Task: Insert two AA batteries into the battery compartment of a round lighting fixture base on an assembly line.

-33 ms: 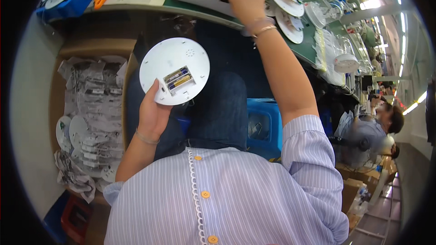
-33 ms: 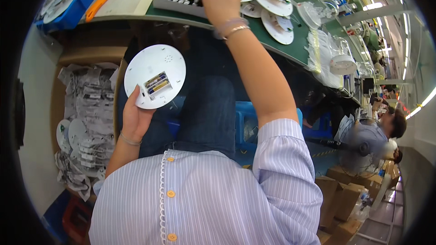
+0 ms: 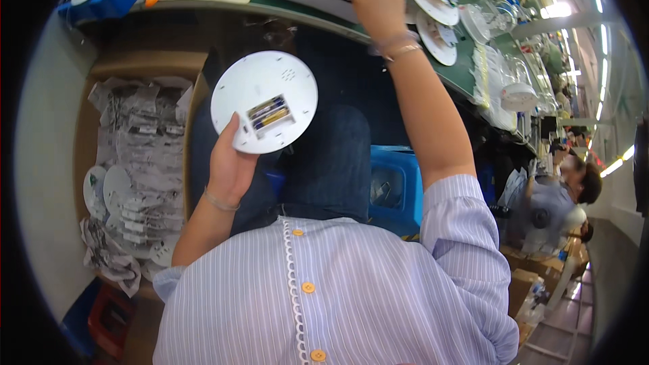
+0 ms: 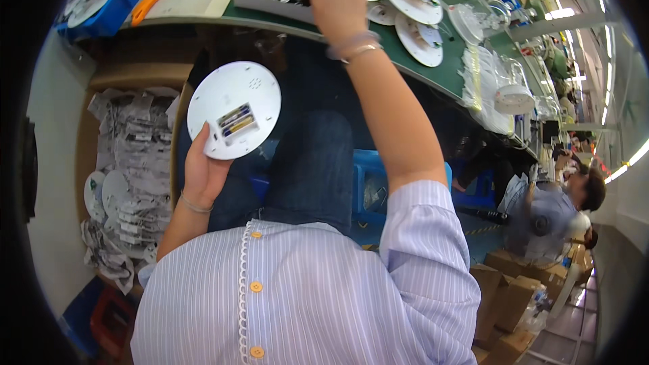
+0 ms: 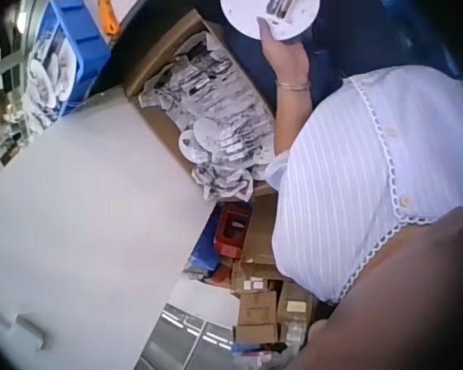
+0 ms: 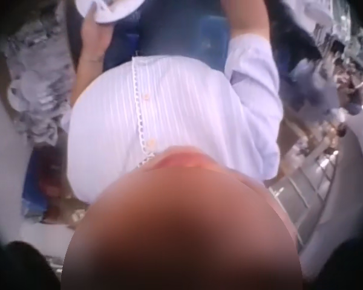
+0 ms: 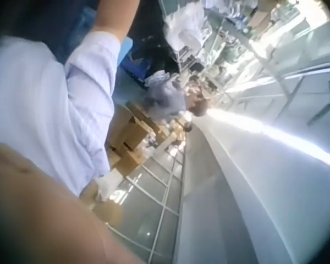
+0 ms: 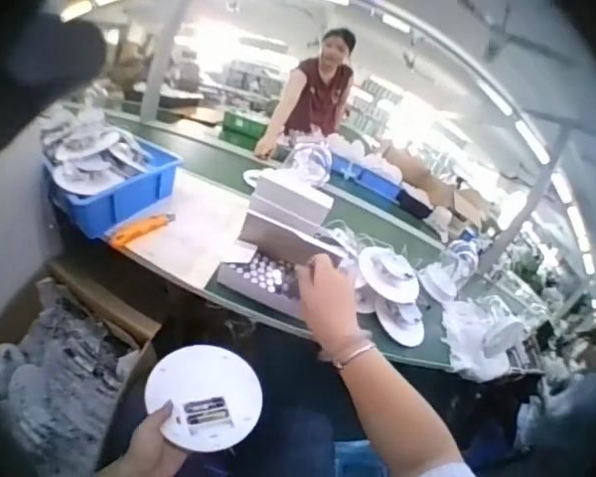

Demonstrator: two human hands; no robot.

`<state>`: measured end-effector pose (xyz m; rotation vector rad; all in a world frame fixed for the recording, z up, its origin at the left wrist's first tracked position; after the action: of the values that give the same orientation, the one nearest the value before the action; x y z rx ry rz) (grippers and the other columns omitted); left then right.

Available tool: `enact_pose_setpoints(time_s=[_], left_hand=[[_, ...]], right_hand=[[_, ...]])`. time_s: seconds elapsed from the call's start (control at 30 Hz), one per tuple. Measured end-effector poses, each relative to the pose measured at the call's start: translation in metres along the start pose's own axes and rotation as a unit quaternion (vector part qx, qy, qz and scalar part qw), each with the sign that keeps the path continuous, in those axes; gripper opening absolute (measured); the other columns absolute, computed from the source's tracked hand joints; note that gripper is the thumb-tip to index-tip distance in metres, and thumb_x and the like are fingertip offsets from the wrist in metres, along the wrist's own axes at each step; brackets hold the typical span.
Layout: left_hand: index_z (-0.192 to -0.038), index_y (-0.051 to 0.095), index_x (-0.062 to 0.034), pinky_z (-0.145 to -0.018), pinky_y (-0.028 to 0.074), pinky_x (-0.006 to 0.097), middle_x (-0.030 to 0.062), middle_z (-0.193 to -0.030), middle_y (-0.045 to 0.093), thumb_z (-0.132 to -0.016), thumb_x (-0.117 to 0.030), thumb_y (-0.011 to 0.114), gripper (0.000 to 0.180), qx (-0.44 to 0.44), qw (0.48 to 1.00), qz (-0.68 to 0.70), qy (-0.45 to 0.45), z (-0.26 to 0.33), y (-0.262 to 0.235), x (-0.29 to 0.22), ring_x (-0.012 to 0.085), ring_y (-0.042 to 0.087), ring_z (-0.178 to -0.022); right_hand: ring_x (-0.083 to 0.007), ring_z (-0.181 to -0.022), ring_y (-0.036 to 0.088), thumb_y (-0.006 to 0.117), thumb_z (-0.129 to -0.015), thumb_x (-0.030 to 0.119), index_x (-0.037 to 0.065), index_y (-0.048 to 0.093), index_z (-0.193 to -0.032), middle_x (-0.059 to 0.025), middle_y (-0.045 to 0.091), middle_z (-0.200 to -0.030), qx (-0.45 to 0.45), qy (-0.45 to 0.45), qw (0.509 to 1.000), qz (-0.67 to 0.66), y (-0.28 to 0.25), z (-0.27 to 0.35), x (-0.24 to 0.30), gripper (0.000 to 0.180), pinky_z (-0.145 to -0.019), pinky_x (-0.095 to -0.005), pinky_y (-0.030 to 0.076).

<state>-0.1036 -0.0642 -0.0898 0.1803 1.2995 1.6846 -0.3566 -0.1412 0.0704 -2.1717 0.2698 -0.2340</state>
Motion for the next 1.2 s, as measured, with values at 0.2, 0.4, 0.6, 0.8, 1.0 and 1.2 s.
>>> enact_pose_setpoints(time_s=[0.2,0.4,0.6,0.8,1.0,1.2], left_hand=[[-0.127,0.037,-0.0005,-0.095,0.038,0.034,0.0102,-0.124,0.048,-0.094,-0.025,0.041,0.041,-0.01,0.999,0.009,0.037,0.0,0.002,0.002,0.02,0.047,-0.114],[-0.124,0.039,0.0004,-0.094,0.041,0.034,0.0108,-0.122,0.049,-0.094,-0.026,0.04,0.04,0.0,1.0,-0.002,0.018,0.003,0.01,0.007,0.0195,0.05,-0.111],[-0.128,0.036,-0.0046,-0.093,0.041,0.035,0.0094,-0.122,0.05,-0.094,-0.027,0.038,0.041,0.017,1.0,-0.018,0.002,0.006,0.011,0.012,0.0196,0.05,-0.111],[-0.129,0.035,-0.0035,-0.093,0.041,0.034,0.01,-0.122,0.049,-0.095,-0.029,0.037,0.042,0.029,0.998,-0.041,0.048,0.007,0.011,0.009,0.0201,0.05,-0.111],[-0.128,0.035,0.0004,-0.093,0.041,0.033,0.0107,-0.121,0.049,-0.095,-0.026,0.038,0.043,0.043,0.989,-0.102,0.096,0.008,0.012,0.009,0.0195,0.05,-0.111],[-0.126,0.036,0.0025,-0.092,0.042,0.031,0.0119,-0.12,0.049,-0.095,-0.024,0.039,0.042,0.019,0.983,-0.147,0.11,0.008,0.006,0.011,0.0192,0.051,-0.109]], right_hand=[[-0.0269,-0.069,0.057,0.05,-0.082,0.003,0.004,0.059,-0.096,-0.0114,0.056,-0.072,0.054,-0.04,0.934,-0.35,-0.042,0.067,0.033,0.017,-0.062,-0.0297,0.045],[-0.0219,-0.073,0.056,0.066,-0.074,0.011,0.007,0.061,-0.095,-0.009,0.058,-0.083,0.277,-0.199,0.895,-0.286,-0.039,0.132,0.078,0.022,-0.066,-0.0306,0.046],[-0.0284,-0.082,0.055,0.068,-0.071,0.019,0.006,0.057,-0.1,-0.0092,0.057,-0.089,0.233,-0.337,0.858,-0.31,-0.047,0.147,0.087,0.034,-0.075,-0.0353,0.044],[-0.0189,-0.081,0.058,0.07,-0.074,0.02,-0.004,0.042,-0.114,-0.0126,0.055,-0.098,0.276,0.167,0.798,-0.51,-0.015,0.164,0.043,0.054,-0.073,-0.0269,0.048],[-0.0158,-0.09,0.058,0.071,-0.074,0.016,-0.005,0.038,-0.115,-0.0144,0.055,-0.104,0.325,0.288,0.625,-0.648,0.009,0.194,0.051,0.057,-0.07,-0.0259,0.05],[-0.0164,-0.094,0.057,0.071,-0.073,0.011,-0.003,0.038,-0.114,-0.0143,0.055,-0.105,0.276,0.264,0.657,-0.65,0.013,0.194,0.058,0.054,-0.077,-0.0284,0.049]])
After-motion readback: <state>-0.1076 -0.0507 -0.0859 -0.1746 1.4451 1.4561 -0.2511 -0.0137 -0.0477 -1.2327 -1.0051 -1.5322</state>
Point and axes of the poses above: each hand's wrist, its own z-axis away from the middle knuckle, its own y-axis out of the palm, x = y × z, the point moved 6 cm from there along -z, towards the middle knuckle
